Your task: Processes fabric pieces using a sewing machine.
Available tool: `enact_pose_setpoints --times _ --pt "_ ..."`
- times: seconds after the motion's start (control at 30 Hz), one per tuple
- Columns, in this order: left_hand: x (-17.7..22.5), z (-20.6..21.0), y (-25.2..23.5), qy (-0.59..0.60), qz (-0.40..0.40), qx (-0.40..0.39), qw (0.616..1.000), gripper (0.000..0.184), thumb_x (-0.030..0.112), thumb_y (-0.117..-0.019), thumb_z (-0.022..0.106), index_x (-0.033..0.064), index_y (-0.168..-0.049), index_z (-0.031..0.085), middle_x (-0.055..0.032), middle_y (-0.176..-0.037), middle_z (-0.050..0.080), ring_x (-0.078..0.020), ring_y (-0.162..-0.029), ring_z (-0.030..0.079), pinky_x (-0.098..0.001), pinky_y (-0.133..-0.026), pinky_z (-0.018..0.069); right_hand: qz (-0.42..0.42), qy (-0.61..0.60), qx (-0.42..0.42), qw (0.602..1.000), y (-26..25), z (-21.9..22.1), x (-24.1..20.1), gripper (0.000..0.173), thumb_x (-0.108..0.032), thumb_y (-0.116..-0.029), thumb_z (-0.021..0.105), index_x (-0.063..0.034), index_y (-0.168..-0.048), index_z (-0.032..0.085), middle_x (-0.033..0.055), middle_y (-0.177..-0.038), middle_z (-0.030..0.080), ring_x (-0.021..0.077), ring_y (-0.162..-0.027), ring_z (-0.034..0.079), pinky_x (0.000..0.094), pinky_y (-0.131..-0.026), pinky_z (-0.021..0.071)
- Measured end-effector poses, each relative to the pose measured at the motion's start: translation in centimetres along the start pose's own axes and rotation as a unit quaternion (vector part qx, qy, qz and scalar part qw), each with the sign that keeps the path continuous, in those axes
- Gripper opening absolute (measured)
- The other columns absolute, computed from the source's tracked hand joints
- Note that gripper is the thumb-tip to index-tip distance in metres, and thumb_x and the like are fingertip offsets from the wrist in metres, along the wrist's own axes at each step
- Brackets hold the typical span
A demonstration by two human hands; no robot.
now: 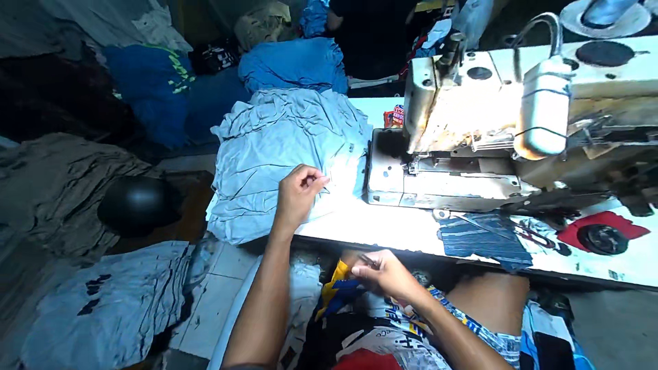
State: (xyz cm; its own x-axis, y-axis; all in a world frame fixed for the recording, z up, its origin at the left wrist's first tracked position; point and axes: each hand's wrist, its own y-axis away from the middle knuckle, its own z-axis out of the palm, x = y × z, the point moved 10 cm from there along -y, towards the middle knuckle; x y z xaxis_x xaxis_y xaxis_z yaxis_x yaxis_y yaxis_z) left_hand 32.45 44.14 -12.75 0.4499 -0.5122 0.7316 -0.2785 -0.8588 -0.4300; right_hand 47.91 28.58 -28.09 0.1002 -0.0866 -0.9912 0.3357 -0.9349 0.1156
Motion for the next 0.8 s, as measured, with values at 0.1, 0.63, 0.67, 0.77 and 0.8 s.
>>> enact_pose_setpoints --times 0.1,0.63,0.67,0.77,0.8 --pt "1.6 -2.1 2.3 0.073 0.018 -0.013 0.997 0.008 0.016 -0.0932 0.075 0.0102 -0.097 0.071 -0.0024 -0.103 0.071 -0.0153 -0.088 0.069 -0.0335 -0.074 0.0616 -0.016 -0.085 0.029 0.996 -2.0 -1.0 -3.5 0.027 -0.030 -0.1055 0.059 -0.0101 -0.103 0.077 -0.0006 -0.092 0.075 0.0077 -0.072 0.065 0.0269 -0.065 0.0549" --pt "0.2 0.2 17.2 0.200 -0.011 -0.348 0.916 0.017 0.024 -0.0923 0.079 0.0076 -0.094 0.075 -0.0010 -0.098 0.072 -0.0077 -0.087 0.068 -0.0240 -0.076 0.0593 0.056 -0.365 0.110 0.923 -11.8 2.1 -4.2 0.020 -0.020 -0.1008 0.068 -0.0018 -0.092 0.062 0.0067 -0.059 0.053 0.0062 -0.040 0.041 0.0202 -0.036 0.0332" --pt "-0.7 -0.9 16.1 0.129 -0.015 -0.325 0.937 0.021 0.029 -0.0918 0.079 0.0098 -0.098 0.075 0.0004 -0.103 0.071 -0.0054 -0.087 0.066 -0.0220 -0.074 0.0578 0.050 -0.368 0.125 0.920 -11.7 1.8 -4.1 0.020 -0.019 -0.1006 0.068 -0.0015 -0.093 0.063 0.0073 -0.060 0.054 0.0063 -0.040 0.041 0.0202 -0.036 0.0329" --pt "-2.7 -6.8 9.7 -0.076 -0.065 -0.125 0.987 0.039 0.039 -0.0909 0.077 0.0129 -0.119 0.072 -0.0028 -0.126 0.067 -0.0103 -0.095 0.066 -0.0317 -0.078 0.0578 0.012 -0.342 0.159 0.926 -11.3 0.8 -4.7 0.015 -0.014 -0.0977 0.071 -0.0001 -0.097 0.065 0.0094 -0.063 0.059 0.0085 -0.042 0.045 0.0227 -0.037 0.0367" --pt "-3.3 -8.7 7.4 -0.118 -0.086 -0.053 0.988 0.051 0.040 -0.0888 0.079 0.0148 -0.131 0.066 -0.0061 -0.134 0.061 -0.0157 -0.094 0.065 -0.0374 -0.075 0.0573 -0.005 -0.333 0.166 0.928 -11.1 0.6 -4.9 0.013 -0.011 -0.0965 0.072 0.0003 -0.097 0.066 0.0099 -0.065 0.060 0.0090 -0.043 0.047 0.0233 -0.039 0.0390"
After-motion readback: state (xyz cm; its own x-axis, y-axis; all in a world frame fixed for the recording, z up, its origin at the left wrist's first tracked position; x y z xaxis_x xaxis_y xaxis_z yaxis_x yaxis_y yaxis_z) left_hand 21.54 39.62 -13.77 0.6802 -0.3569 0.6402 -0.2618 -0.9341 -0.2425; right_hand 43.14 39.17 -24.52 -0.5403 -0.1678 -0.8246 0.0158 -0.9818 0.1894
